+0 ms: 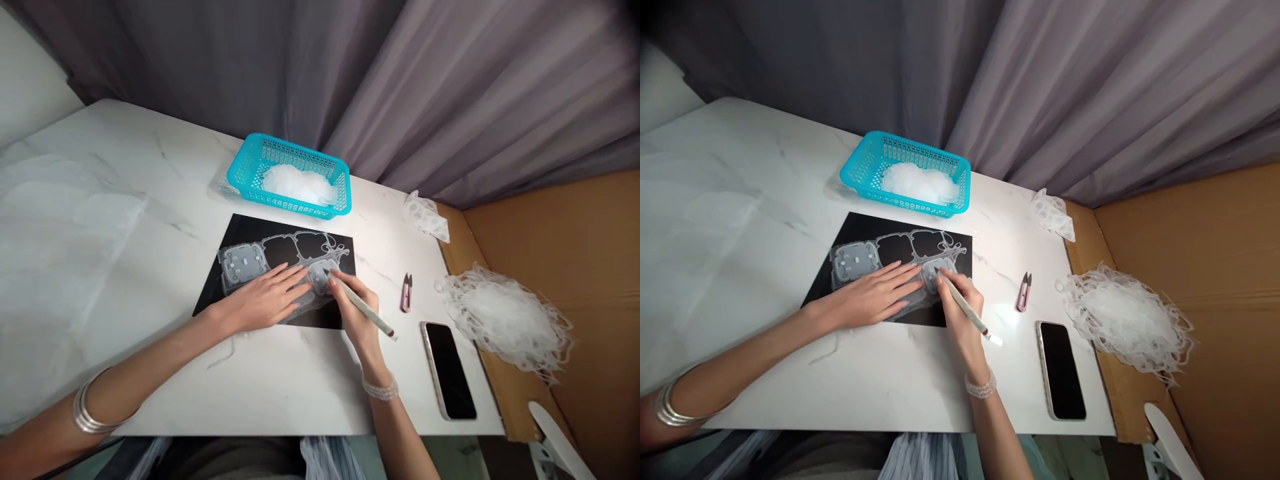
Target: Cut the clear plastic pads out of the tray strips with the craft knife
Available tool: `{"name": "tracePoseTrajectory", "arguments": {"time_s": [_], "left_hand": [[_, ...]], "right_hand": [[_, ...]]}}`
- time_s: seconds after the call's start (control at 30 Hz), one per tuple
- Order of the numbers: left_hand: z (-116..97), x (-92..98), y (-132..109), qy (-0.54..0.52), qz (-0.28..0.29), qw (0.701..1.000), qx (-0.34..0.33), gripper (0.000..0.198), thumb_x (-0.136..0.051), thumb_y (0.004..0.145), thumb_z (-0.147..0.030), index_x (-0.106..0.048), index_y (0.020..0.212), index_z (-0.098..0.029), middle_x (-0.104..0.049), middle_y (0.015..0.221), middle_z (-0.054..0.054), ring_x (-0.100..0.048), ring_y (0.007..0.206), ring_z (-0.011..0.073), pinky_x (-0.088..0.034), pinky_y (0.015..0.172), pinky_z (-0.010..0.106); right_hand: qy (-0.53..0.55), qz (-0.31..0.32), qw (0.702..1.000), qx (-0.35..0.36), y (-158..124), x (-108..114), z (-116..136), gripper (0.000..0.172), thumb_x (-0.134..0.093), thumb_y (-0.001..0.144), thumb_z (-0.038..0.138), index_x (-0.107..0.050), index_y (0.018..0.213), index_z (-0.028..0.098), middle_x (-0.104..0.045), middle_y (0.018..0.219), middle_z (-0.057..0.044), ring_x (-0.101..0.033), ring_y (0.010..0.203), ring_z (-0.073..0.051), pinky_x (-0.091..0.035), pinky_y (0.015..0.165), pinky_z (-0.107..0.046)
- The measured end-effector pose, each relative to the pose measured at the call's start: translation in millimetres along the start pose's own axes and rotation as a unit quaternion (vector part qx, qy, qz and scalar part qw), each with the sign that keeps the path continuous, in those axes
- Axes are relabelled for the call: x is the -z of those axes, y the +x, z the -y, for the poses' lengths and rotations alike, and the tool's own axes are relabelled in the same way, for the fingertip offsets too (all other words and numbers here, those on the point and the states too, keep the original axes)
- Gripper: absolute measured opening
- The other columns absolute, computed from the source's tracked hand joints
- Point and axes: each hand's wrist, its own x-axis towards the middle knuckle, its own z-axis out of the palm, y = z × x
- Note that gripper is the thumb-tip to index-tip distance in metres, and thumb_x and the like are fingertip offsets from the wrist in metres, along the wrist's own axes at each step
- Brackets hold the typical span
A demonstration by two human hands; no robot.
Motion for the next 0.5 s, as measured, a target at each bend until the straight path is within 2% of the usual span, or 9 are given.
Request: {"name": "tracePoseTrajectory", "arguments": {"time_s": [0.1, 0.2, 0.37, 0.43, 0.5], "left_hand": [[0.4, -1.5, 0.4, 0.006, -0.02, 1.0, -0.02, 0.042, -0.05, 0.097, -0.026, -0.06, 0.139, -0.023, -0.038, 0.159, 0.013, -0.03, 0.15, 0.0318, -0.011, 0.124, 0.048], [0.0, -2.6, -0.5, -0.023, -0.039, 0.999, -0.027, 0.041, -0.052, 0.096, -0.024, -0.062, 0.136, -0.027, -0.039, 0.159, 0.011, -0.031, 0.15, 0.0333, -0.012, 0.124, 0.05], [1.9, -6.3, -2.8, -0.069, -0.046, 0.996, -0.027, 0.043, -0.055, 0.093, -0.021, -0.062, 0.135, -0.028, -0.037, 0.16, 0.009, -0.028, 0.151, 0.0329, -0.008, 0.125, 0.051], [2.6, -7.5, -3.4, -0.054, -0.049, 0.997, -0.033, 0.043, -0.054, 0.094, -0.02, -0.061, 0.136, -0.026, -0.037, 0.16, 0.011, -0.029, 0.151, 0.0337, -0.009, 0.125, 0.053], [2.3, -7.8, -3.5, 0.004, -0.043, 0.998, -0.037, 0.043, -0.052, 0.095, -0.022, -0.059, 0.138, -0.023, -0.039, 0.159, 0.013, -0.031, 0.15, 0.0332, -0.013, 0.124, 0.053]], "right_hand": [[-0.038, 0.041, 0.998, 0.017, -5.6, -3.3, -6.7, 0.018, -0.068, 0.091, 0.037, -0.08, 0.1, 0.027, -0.077, 0.099, -0.005, -0.069, 0.09, -0.025, -0.051, 0.082, -0.037], [-0.082, 0.065, 0.993, 0.054, -7.6, -5.8, -8.5, 0.019, -0.063, 0.095, 0.035, -0.079, 0.103, 0.029, -0.077, 0.099, -0.005, -0.069, 0.087, -0.024, -0.051, 0.081, -0.037], [-0.134, 0.067, 0.985, 0.087, -5.5, -10.9, -7.3, 0.018, -0.061, 0.096, 0.031, -0.077, 0.103, 0.03, -0.075, 0.093, -0.005, -0.067, 0.082, -0.023, -0.05, 0.079, -0.036], [-0.155, 0.066, 0.98, 0.105, -3.8, -14.4, -6.8, 0.018, -0.059, 0.097, 0.029, -0.076, 0.103, 0.028, -0.074, 0.094, -0.005, -0.067, 0.081, -0.022, -0.051, 0.078, -0.035], [-0.183, 0.064, 0.973, 0.128, -2.8, -18.1, -6.7, 0.019, -0.057, 0.098, 0.027, -0.075, 0.103, 0.025, -0.073, 0.093, -0.006, -0.067, 0.081, -0.022, -0.052, 0.077, -0.035]]}}
